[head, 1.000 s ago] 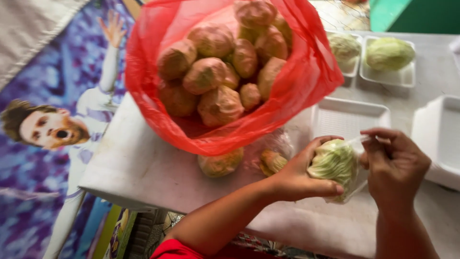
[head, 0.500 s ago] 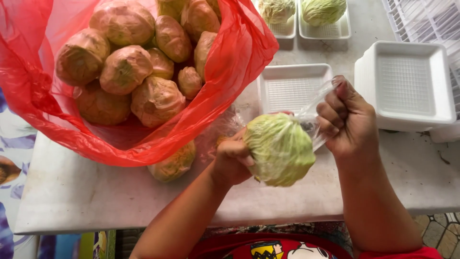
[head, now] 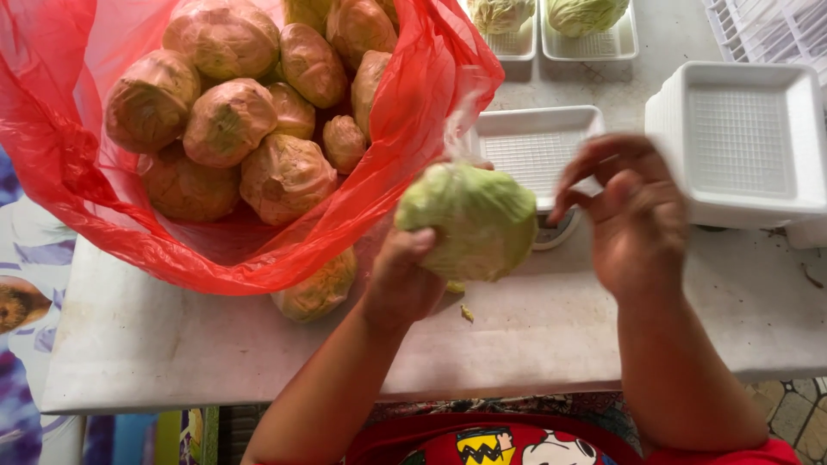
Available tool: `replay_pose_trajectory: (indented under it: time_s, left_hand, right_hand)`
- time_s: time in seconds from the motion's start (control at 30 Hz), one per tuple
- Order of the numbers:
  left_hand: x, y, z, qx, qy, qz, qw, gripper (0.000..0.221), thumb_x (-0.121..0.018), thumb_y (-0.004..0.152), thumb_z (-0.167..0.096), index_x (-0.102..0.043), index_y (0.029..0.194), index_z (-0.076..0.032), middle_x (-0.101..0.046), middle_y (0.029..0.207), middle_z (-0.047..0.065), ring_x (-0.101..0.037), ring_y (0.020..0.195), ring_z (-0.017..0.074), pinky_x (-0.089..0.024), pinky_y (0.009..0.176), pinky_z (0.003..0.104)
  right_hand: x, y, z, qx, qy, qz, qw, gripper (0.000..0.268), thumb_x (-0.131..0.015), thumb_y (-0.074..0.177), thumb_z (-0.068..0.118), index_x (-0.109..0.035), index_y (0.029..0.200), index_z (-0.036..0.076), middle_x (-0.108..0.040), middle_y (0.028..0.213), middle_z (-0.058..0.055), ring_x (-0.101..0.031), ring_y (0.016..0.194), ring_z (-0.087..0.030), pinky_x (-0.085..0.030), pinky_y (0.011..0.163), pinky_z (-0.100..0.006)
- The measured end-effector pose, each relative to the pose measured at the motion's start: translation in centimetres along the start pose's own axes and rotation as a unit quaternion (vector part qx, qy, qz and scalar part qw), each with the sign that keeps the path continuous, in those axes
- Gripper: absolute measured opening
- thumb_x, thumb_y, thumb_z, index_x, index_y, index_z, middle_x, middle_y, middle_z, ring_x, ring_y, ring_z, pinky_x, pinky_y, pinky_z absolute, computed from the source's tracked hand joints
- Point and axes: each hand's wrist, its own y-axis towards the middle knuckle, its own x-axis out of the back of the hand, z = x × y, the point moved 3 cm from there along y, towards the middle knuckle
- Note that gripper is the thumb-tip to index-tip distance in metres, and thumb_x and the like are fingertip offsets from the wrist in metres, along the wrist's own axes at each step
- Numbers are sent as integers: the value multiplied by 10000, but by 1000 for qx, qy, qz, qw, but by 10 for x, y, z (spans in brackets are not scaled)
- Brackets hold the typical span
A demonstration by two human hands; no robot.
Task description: The person takes cabbages from a red bag, weighs them one at a time on a digital scale, wraps them in clear plastic film by hand, and places them into white plastic trays.
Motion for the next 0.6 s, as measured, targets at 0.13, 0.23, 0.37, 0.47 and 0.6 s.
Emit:
replay_pose_trajectory:
  time_s: [0.13, 0.23, 0.37, 0.47, 0.6]
  left_hand:
    - [-5, 2, 10, -115, 284, 39, 951, 588, -689, 1004, -207, -456, 1543, -165, -403, 1566, 90, -388, 1500, 271, -398, 1267, 447]
    - [-23, -2, -1, -174, 450, 18, 876, 597, -534, 1082, -556, -446, 1570, -223, -321, 1545, 40, -283, 1561, 187, -278, 1376, 486]
    - [-12, 0, -7, -258, 389, -143, 873, 515, -684, 930, -324, -458, 1372, -185, -426, 1340, 13, -423, 1220, 152, -458, 929, 305]
    - [0, 7, -7, -108, 251, -174, 946, 866, -727, 848, -427, -287, 1554, -184, -341, 1439, 113, -475, 1089, 162, -503, 720, 246]
    - [7, 8, -3, -108, 226, -96, 963, 121, -668, 1021, -162, -711, 1071, -59, -714, 1044, 93, -682, 978, 187, -559, 894, 322]
  right_hand:
    - [-37, -12, 0, -47, -82, 208, 974, 845, -712, 881, 468, -390, 1533, 40, -555, 1260, -43, -612, 1059, -135, -546, 862, -240]
    - [-12, -9, -23, -65, 48, 167, 983, 622, -809, 883, 186, -500, 1412, 73, -582, 1110, -30, -601, 969, -108, -551, 835, -225]
    - [-10, -8, -17, -59, 69, 201, 975, 576, -839, 877, 210, -525, 1345, 88, -608, 1181, -50, -641, 1001, -126, -582, 819, -234]
    - [-19, -10, -11, -75, 93, 274, 954, 569, -865, 881, 266, -526, 1291, 64, -632, 1147, -64, -661, 967, -143, -559, 783, -244]
    - [-13, -5, -9, -72, 66, 278, 956, 586, -888, 838, 258, -565, 1285, 60, -645, 1185, -67, -666, 1006, -140, -596, 828, -247]
